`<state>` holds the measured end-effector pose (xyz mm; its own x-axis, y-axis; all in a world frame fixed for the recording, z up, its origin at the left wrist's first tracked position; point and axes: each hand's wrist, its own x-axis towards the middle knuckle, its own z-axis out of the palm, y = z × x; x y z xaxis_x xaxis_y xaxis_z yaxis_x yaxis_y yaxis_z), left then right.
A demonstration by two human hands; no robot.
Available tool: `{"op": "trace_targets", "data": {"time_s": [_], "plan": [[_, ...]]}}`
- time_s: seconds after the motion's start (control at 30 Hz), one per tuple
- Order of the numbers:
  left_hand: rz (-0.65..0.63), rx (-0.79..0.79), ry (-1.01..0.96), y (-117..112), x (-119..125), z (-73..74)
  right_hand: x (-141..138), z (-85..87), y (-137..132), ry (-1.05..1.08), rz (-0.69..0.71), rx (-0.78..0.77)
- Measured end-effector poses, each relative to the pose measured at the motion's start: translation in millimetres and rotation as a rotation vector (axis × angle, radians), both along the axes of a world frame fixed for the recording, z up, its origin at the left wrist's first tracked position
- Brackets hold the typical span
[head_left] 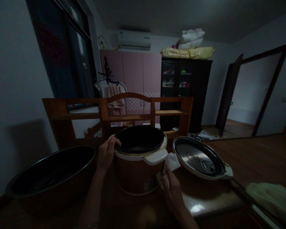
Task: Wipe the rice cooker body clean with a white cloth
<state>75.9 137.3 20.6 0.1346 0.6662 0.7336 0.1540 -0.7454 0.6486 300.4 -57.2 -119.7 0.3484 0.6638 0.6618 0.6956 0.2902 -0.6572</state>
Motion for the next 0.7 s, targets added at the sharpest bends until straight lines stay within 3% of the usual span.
{"op": "trace_targets", "data": {"time_s": [0.7], "plan": [[0.007,-0.023,-0.004,-2.7,-0.3,1.9,0.0,0.1,-4.6,-0.104,0.024,0.086]]}}
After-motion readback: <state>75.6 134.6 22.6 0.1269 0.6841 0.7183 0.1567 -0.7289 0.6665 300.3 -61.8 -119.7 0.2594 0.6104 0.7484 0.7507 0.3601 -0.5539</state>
